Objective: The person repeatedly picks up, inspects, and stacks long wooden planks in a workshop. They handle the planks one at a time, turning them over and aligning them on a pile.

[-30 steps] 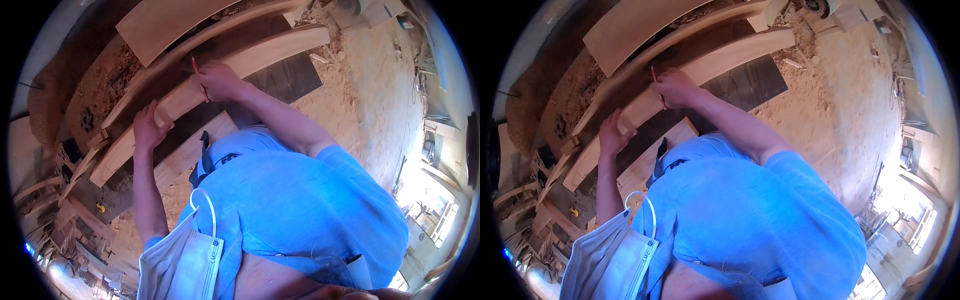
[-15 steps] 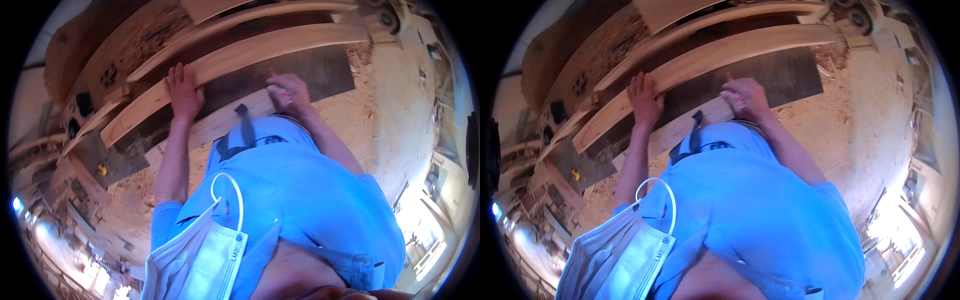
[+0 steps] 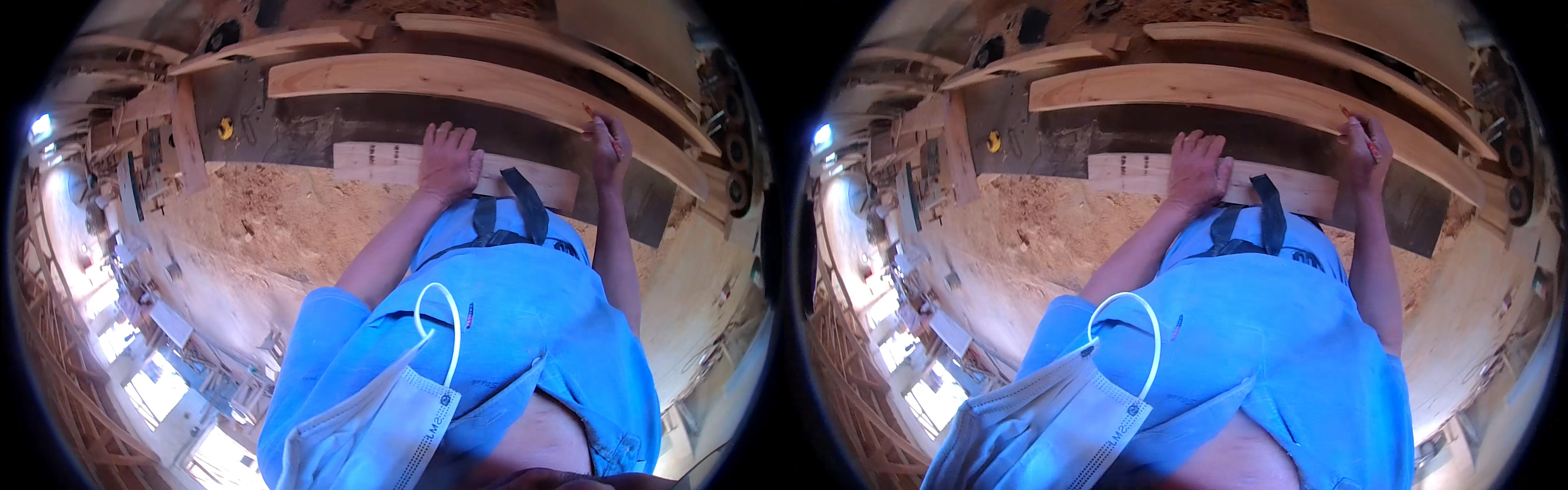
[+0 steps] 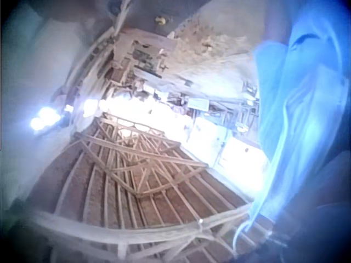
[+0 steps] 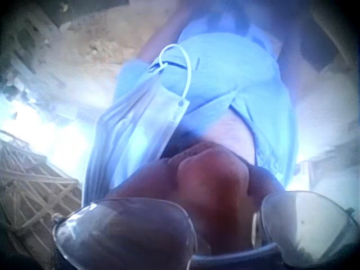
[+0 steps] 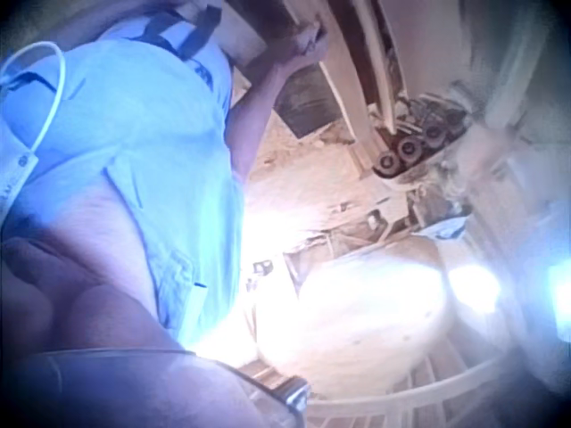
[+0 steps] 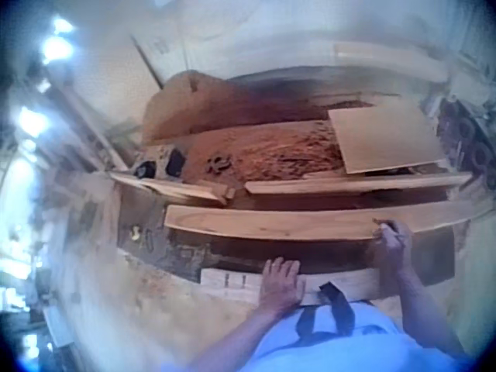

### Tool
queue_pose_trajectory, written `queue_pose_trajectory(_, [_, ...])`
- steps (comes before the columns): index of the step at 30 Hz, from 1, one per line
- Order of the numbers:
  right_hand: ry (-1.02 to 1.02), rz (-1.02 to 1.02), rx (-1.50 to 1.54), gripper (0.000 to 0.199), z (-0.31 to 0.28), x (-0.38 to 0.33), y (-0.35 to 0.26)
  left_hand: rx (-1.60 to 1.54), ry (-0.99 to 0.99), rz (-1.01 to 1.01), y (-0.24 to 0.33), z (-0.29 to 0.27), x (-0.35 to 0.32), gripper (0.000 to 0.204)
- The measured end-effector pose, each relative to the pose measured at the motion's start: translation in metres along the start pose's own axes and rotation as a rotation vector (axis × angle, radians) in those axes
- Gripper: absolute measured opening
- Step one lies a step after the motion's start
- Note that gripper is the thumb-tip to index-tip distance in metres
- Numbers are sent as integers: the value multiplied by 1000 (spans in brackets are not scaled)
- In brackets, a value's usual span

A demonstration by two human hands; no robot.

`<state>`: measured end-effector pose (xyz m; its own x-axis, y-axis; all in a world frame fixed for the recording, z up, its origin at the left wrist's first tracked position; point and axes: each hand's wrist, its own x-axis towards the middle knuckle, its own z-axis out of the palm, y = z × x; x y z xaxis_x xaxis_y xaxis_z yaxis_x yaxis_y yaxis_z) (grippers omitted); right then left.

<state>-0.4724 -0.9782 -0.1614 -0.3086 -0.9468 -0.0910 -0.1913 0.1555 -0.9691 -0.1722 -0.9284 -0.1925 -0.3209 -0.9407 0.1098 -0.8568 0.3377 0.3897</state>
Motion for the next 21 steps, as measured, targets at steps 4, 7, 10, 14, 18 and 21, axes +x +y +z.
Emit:
queue_pose_trajectory(4, [-62, 50, -19, 17, 12, 16, 11, -43, -31, -17, 0, -5, 3, 35])
queue_pose_trajectory(7, [28, 11, -21, 18, 4, 24, 19, -45, 19, -2, 2, -3, 4, 30])
queue_pose_trajectory(10, [129, 55, -7, 17, -15, 29, 19, -45, 49, 18, 3, 0, 5, 32])
queue_pose_trajectory(14, [88, 72, -32, 15, -15, 24, 16, -14, 49, 40, 3, 0, 4, 33])
queue_pose_trajectory(18, [72, 65, 10, 14, -13, 15, 15, 7, 54, 49, 3, 0, 4, 33])
queue_pose_trajectory(21, [155, 79, 15, 14, -23, 19, 14, 16, 39, 49, 4, 2, 4, 32])
